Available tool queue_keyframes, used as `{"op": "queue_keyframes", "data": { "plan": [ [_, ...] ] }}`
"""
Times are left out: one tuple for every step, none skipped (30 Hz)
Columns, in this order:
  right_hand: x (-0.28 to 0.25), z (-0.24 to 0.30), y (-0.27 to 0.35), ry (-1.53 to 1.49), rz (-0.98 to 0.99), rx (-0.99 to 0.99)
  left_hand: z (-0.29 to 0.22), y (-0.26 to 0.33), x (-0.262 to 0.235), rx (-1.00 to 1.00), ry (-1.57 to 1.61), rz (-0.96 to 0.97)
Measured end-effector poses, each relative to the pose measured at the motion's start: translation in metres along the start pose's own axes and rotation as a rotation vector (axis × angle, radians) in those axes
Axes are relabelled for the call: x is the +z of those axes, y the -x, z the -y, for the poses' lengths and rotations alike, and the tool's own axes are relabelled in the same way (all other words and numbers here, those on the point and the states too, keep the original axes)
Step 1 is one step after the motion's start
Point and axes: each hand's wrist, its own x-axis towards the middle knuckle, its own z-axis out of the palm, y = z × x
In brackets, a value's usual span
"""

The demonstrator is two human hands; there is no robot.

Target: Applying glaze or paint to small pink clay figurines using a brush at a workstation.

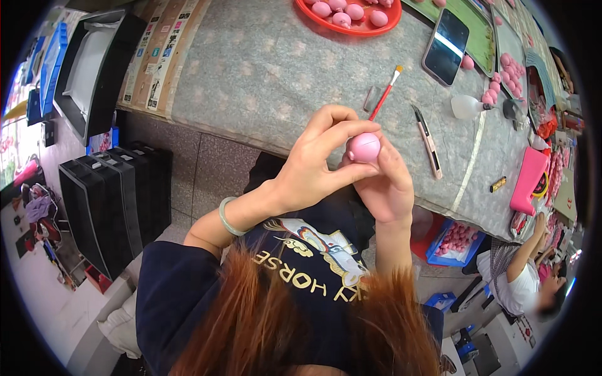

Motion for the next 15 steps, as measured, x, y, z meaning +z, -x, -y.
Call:
{"op": "queue_keyframes", "data": {
  "plan": [
    [-0.004,0.001,0.0,-0.111,0.033,0.058,0.0,0.0,0.002,0.002,0.03,0.004],
    [-0.008,0.0,-0.001,-0.155,0.048,0.079,0.001,0.0,0.004,0.001,0.034,0.006],
    [-0.011,-0.001,-0.001,-0.155,0.043,0.076,0.004,0.0,0.004,-0.02,0.058,0.033],
    [-0.015,-0.001,-0.002,-0.135,0.044,0.088,0.005,0.0,0.005,-0.041,0.081,0.059],
    [-0.017,-0.001,-0.002,-0.116,0.046,0.101,0.006,0.0,0.007,-0.041,0.085,0.062],
    [-0.017,-0.001,-0.002,-0.116,0.042,0.099,0.006,-0.001,0.008,-0.035,0.066,0.067],
    [-0.013,0.0,-0.002,-0.053,-0.005,0.029,0.005,-0.001,0.009,-0.027,0.048,0.072],
    [-0.011,0.001,-0.002,0.011,-0.052,-0.039,0.006,-0.001,0.011,-0.028,0.05,0.074],
    [-0.01,0.001,-0.001,0.011,-0.055,-0.041,0.008,0.001,0.014,-0.094,0.138,0.056],
    [-0.011,0.001,-0.001,0.079,-0.075,-0.109,0.009,0.002,0.016,-0.16,0.224,0.036],
    [-0.011,0.0,0.0,0.147,-0.096,-0.178,0.008,0.001,0.018,-0.16,0.224,0.037],
    [-0.009,-0.001,0.001,0.146,-0.097,-0.179,0.008,0.001,0.019,-0.238,0.376,0.053],
    [-0.008,-0.003,0.003,0.349,-0.17,-0.321,0.007,0.0,0.02,-0.319,0.529,0.067],
    [-0.006,-0.004,0.004,0.552,-0.242,-0.463,0.006,-0.001,0.019,-0.321,0.53,0.067],
    [-0.007,-0.002,0.003,0.552,-0.245,-0.462,0.004,-0.002,0.018,-0.401,0.697,0.073]
  ]
}}
